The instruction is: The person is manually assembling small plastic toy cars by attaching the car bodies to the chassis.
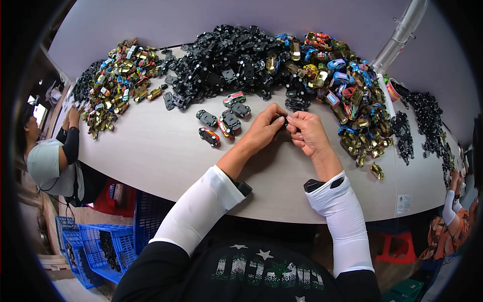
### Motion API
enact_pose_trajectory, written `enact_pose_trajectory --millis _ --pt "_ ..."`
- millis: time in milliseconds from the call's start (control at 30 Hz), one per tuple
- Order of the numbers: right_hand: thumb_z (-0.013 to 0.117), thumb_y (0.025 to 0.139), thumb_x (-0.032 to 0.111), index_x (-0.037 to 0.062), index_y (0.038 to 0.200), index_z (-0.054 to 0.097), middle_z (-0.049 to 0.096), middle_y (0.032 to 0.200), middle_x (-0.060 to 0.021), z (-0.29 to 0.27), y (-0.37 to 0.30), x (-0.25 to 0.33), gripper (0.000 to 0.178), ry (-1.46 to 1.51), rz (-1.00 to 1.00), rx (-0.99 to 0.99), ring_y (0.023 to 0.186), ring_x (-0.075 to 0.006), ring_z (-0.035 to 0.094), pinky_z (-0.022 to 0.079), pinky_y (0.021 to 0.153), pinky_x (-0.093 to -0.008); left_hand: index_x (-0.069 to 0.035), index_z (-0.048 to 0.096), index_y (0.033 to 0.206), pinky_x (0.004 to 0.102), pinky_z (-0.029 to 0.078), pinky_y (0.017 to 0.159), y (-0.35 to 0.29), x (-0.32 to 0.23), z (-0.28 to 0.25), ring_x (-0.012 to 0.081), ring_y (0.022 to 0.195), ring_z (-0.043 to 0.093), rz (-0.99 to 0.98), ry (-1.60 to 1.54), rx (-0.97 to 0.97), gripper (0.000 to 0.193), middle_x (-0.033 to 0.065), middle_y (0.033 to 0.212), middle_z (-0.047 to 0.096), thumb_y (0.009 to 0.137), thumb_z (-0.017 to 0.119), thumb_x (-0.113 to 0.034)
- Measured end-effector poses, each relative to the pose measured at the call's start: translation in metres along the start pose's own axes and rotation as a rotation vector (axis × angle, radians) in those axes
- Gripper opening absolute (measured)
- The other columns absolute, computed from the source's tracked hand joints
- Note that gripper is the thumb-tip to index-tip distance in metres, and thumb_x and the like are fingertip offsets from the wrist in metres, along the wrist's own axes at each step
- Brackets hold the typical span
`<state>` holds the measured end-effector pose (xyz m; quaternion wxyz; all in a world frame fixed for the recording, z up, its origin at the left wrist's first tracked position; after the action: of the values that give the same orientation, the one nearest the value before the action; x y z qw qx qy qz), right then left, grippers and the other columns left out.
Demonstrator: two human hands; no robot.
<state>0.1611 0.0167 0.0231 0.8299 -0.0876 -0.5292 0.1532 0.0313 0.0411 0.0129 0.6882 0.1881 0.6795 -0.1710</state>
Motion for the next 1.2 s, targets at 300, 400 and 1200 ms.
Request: enact_pose_trajectory --millis 300,400,1200 --pt "0.056 0.09 0.008 0.0015 0.071 0.06 0.05 0.055 0.0031 -0.004 0.009 0.005 0.021 -0.992 -0.668 -0.272 0.047 -0.0024 0.04 0.03 0.041 -0.0213 -0.004 0.052 0.099 0.02 0.038 0.051 0.003 -0.004 0.004 0.0039 0.061 0.046 0.167 0.29 -0.04 0.007 -0.0023 0.073 0.051 0.096 0.051 -0.009" --pt "0.067 0.078 0.014 0.003 0.078 0.07 0.067 0.068 -0.0125 -0.017 0.023 -0.005 0.011 -0.713 -0.34 -0.155 0.056 -0.02 0.061 0.047 0.056 -0.0332 -0.003 0.053 0.097 0.0212 0.038 0.051 0.003 -0.004 -0.002 0.0041 0.06 0.046 0.126 0.249 -0.066 0.008 -0.0019 0.071 0.052 0.095 0.053 -0.01" --pt "0.062 0.08 0.013 0.0074 0.089 0.06 0.066 0.073 -0.0147 -0.04 -0.02 0.071 0.011 -1.399 -0.868 -0.904 0.071 -0.0364 0.065 0.049 0.061 -0.0473 -0.005 0.06 0.088 0.0447 0.046 0.077 -0.007 -0.033 -0.005 0.0356 0.087 0.057 0.438 1.008 -0.296 0.015 0.0133 0.091 0.061 0.074 0.067 -0.007"
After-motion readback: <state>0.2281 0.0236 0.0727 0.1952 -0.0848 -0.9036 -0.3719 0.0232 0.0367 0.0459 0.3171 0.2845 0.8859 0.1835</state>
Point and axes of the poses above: each hand's wrist, its own y-axis towards the middle knuckle, its own z-axis out of the palm, x = y × z, the point moved 5 cm from there along y, towards the middle knuckle
